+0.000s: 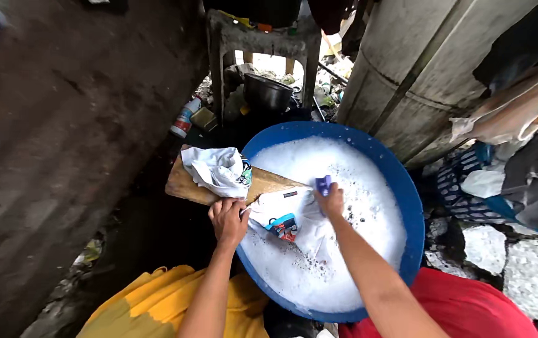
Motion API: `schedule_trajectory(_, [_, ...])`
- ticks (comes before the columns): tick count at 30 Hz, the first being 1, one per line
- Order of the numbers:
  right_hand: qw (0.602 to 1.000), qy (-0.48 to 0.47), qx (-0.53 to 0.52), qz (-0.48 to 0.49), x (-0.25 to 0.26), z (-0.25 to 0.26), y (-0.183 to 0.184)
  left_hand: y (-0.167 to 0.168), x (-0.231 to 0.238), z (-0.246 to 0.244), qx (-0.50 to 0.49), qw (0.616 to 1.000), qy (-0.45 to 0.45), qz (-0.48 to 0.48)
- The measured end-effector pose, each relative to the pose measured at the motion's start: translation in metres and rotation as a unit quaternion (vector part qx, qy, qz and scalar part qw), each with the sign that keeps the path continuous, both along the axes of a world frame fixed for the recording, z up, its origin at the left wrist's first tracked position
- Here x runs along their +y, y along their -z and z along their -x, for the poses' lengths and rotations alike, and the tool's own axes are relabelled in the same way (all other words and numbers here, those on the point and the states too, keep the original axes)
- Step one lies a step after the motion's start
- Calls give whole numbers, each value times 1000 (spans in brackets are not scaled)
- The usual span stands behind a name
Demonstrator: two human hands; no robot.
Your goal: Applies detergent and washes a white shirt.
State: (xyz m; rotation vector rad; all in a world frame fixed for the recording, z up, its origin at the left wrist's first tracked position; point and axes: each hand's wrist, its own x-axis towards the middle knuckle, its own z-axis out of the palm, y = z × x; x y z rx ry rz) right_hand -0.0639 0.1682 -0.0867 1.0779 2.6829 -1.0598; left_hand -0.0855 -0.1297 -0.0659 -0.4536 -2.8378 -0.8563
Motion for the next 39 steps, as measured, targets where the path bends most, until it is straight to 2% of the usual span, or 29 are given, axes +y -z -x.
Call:
schedule_trajectory(1, [999,13,-22,20,25,2,-1,-1,0,-1,-2,1000,2,0])
schedule_trajectory(3, [997,-25,-33,69,45,6,-13,-2,-1,0,-3,1000,2,1])
schedule_trajectory(5, [973,-148,-16,176,27,-7,-29,0,-3,1,-6,1000,0,3])
schedule_trajectory(7, [906,-333,-90,246,-14,-39,-46,1,-2,0,-4,1000,2,0])
schedule_trajectory(9, [837,-462,-198,216,-53,-72,-44,1,-3,-1,-4,1000,6,0])
schedule_trajectory(11, [832,-475,-257,126,-72,-92,-19,-1,-3,1,-6,1000,8,-1])
schedule_trajectory(13, [860,-422,-280,59,-82,-105,-2,0,-3,0,-5,1000,9,-1])
schedule_trajectory(15, [874,-381,-301,35,-90,-113,3,-1,-3,-1,1,1000,10,-6])
schedule_trajectory(16, [868,-382,-315,40,-93,-113,0,-1,-3,-1,3,1000,10,-6])
schedule_trajectory(18, [839,-447,-301,76,-95,-104,-7,-1,-4,-1,5,1000,10,-5])
schedule_trajectory(21, [821,-481,-229,207,-79,-84,-45,-2,-2,0,-1,1000,8,-6])
schedule_trajectory(23, [840,-445,-147,275,-70,-70,-78,-2,-1,0,-6,1000,7,-8])
schedule_trajectory(25, [890,-333,-50,307,-77,-51,-92,-1,0,0,-2,1000,5,-11])
schedule_trajectory(27, [938,-225,52,257,-110,-28,-88,-2,0,0,7,1000,4,-5])
schedule_trajectory(28, [953,-202,82,211,-132,-19,-84,-3,-1,-1,1,1000,5,6])
schedule_trajectory(30, [963,-222,87,125,-165,-9,-77,-8,-2,-2,-18,999,2,34])
schedule_trajectory(31, [965,-237,69,94,-166,-6,-71,-9,-2,-2,-26,999,3,41])
schedule_trajectory(33, [977,-201,46,49,-132,-2,-46,-5,-3,0,-19,999,8,25])
schedule_trajectory(35, [996,-82,45,15,-72,0,-15,-1,-1,1,-17,1000,-1,8])
schedule_trajectory(37, [999,30,39,9,-29,3,1,1,-1,1,-7,1000,-6,7])
schedule_trajectory(39, [997,53,48,19,-36,9,-4,0,0,1,-2,1000,-4,9])
